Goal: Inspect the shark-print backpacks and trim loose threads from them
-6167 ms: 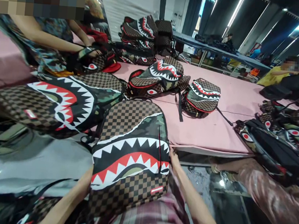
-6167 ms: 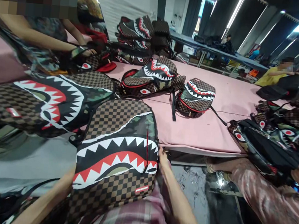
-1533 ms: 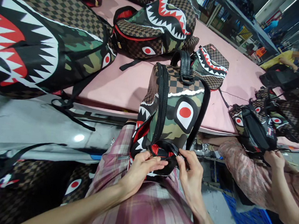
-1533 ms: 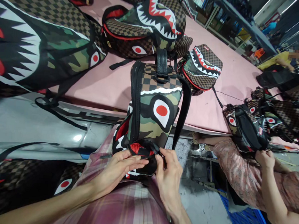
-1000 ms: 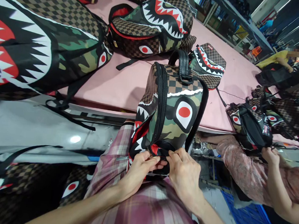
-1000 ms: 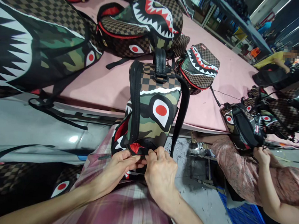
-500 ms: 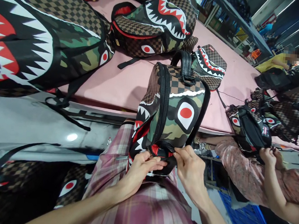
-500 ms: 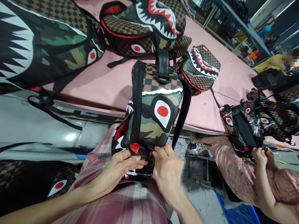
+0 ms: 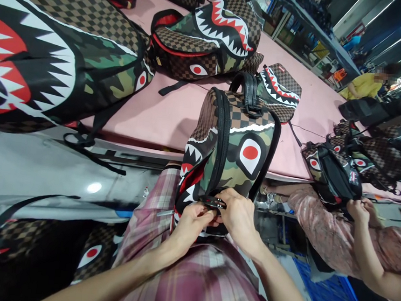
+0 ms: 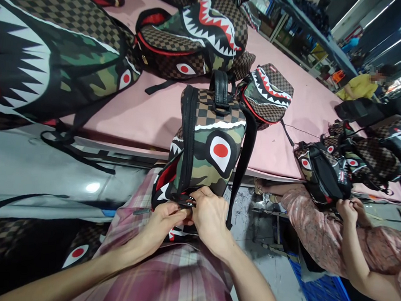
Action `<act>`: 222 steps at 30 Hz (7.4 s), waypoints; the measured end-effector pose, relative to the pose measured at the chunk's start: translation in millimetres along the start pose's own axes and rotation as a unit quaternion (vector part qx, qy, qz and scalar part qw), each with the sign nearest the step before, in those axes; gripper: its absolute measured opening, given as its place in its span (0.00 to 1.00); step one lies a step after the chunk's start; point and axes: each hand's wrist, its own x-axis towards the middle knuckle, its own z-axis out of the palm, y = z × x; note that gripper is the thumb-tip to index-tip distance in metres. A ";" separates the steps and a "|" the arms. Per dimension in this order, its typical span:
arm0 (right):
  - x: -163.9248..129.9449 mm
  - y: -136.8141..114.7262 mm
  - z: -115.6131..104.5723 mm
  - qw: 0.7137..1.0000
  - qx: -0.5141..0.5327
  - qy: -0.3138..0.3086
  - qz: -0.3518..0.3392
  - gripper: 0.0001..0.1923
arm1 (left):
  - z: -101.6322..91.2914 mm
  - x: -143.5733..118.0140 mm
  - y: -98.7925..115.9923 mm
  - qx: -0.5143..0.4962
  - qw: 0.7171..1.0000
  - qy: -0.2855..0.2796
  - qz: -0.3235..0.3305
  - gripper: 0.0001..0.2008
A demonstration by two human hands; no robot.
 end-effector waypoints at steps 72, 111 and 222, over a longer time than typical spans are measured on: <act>6.6 38.3 -16.6 0.968 0.037 -0.021 -0.247 0.19 | -1.6 7.3 4.2 0.073 0.997 0.004 0.015 0.12; -56.6 43.0 -4.7 0.990 0.082 0.088 0.076 0.11 | -5.7 12.4 -14.9 0.113 0.994 -0.001 -0.003 0.10; -26.8 19.5 -13.0 0.995 -0.060 0.015 0.077 0.13 | -6.7 12.8 -15.5 0.092 0.995 -0.023 0.043 0.08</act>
